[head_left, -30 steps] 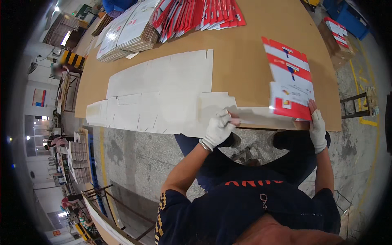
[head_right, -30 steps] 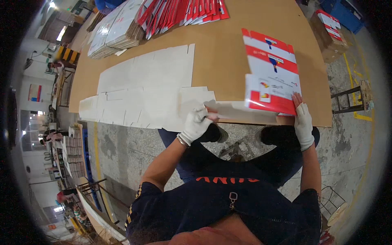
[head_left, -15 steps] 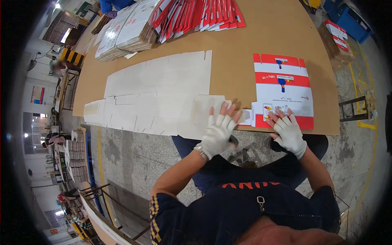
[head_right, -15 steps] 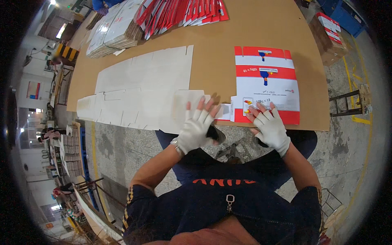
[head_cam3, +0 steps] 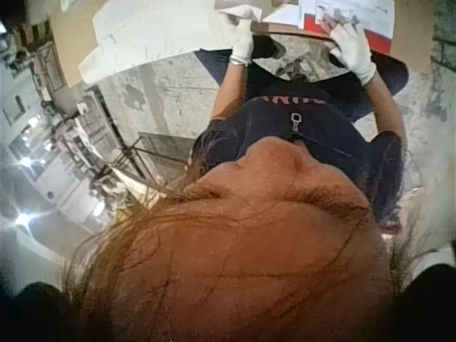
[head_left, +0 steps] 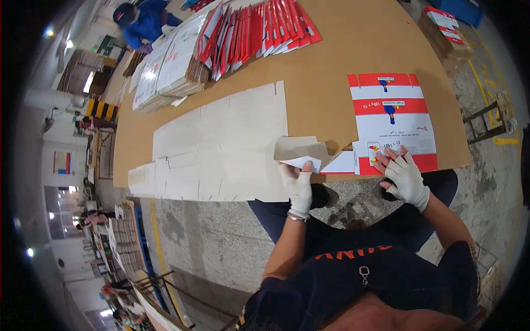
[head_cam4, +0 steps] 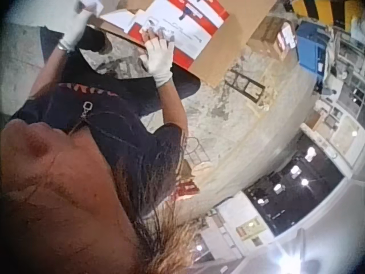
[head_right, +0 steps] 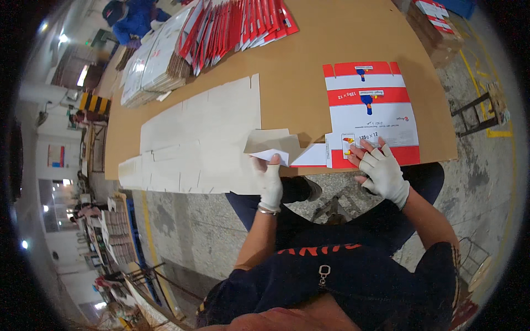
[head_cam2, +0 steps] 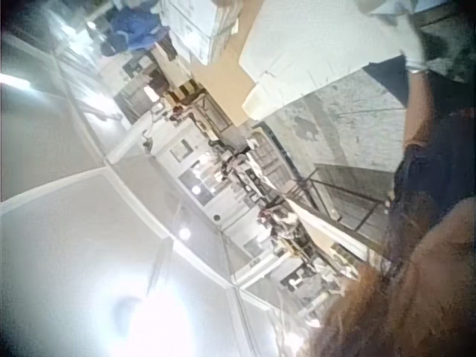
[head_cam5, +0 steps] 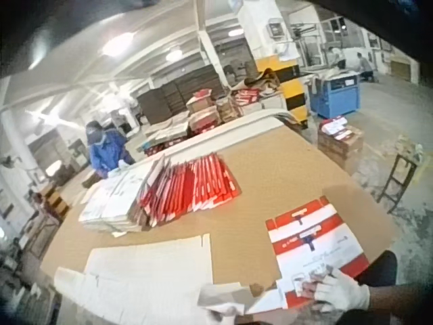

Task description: Manually folding and assembling paper/cardboard packaging templates at an industrial packaging station.

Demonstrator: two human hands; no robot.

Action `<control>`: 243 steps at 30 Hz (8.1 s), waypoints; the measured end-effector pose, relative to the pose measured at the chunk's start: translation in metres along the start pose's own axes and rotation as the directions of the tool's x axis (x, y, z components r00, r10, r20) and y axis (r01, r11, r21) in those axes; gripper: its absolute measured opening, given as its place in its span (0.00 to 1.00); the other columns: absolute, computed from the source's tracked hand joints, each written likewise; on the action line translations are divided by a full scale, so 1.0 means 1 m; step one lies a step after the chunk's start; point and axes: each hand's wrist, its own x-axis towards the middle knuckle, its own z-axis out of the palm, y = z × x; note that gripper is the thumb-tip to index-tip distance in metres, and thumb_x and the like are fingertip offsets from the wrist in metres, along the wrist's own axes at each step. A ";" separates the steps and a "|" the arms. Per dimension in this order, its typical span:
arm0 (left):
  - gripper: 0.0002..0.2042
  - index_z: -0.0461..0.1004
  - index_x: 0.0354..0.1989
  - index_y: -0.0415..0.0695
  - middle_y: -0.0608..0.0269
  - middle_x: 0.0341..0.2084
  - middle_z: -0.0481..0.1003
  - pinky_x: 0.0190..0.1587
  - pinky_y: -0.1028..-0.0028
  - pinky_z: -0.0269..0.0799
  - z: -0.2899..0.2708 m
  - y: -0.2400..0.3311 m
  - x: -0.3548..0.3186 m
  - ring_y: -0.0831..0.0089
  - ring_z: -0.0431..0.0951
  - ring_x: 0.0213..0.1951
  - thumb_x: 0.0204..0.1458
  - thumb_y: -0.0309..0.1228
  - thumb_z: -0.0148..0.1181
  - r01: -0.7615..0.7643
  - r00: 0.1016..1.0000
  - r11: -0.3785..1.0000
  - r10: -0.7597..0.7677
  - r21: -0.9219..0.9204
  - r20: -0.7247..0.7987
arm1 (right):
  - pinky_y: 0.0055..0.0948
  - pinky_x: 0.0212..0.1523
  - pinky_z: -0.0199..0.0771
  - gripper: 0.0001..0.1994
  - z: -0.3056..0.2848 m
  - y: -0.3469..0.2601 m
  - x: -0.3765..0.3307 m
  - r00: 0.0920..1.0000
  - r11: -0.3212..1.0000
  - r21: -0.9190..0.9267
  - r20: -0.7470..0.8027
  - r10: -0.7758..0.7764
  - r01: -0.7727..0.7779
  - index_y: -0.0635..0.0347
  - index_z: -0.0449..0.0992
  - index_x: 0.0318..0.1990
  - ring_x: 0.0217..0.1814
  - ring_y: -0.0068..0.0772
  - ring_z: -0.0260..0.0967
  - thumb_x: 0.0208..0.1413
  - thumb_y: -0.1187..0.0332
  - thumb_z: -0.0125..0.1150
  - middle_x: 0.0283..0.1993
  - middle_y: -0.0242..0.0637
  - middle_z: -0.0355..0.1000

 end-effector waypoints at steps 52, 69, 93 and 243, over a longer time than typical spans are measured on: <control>0.34 0.63 0.64 0.55 0.60 0.68 0.52 0.63 0.45 0.38 0.079 0.027 0.017 0.54 0.47 0.69 0.45 0.44 0.64 -0.699 0.624 0.266 -0.227 0.664 0.747 | 0.63 0.66 0.47 0.23 0.015 0.021 -0.006 0.971 0.932 -0.277 0.031 -0.236 0.235 0.49 0.66 0.60 0.68 0.36 0.57 0.54 0.64 0.47 0.64 0.31 0.63; 0.42 0.51 0.65 0.31 0.39 0.63 0.54 0.65 0.58 0.50 0.073 0.057 -0.050 0.47 0.56 0.65 0.44 0.35 0.67 -0.513 0.572 0.798 0.042 0.317 0.819 | 0.19 0.21 0.64 0.13 -0.004 -0.020 -0.040 0.393 -0.086 0.932 0.231 0.890 -0.353 0.60 0.67 0.49 0.24 0.18 0.63 0.57 0.70 0.53 0.31 0.29 0.68; 0.17 0.73 0.48 0.39 0.56 0.51 0.73 0.59 0.52 0.60 -0.085 0.106 -0.014 0.56 0.73 0.53 0.50 0.32 0.57 -0.387 0.922 0.384 0.162 0.838 0.351 | 0.43 0.48 0.66 0.16 -0.006 0.094 0.372 0.922 0.926 0.371 -0.333 0.196 -0.063 0.65 0.69 0.46 0.48 0.54 0.64 0.54 0.64 0.56 0.45 0.51 0.66; 0.36 0.54 0.67 0.48 0.51 0.68 0.50 0.60 0.35 0.45 0.044 0.023 0.028 0.50 0.47 0.69 0.51 0.48 0.56 -0.775 0.625 0.019 -0.119 0.631 0.771 | 0.64 0.65 0.46 0.21 0.019 0.013 0.035 0.980 0.918 -0.355 -0.014 -0.198 0.180 0.45 0.66 0.60 0.71 0.33 0.51 0.57 0.64 0.44 0.67 0.29 0.59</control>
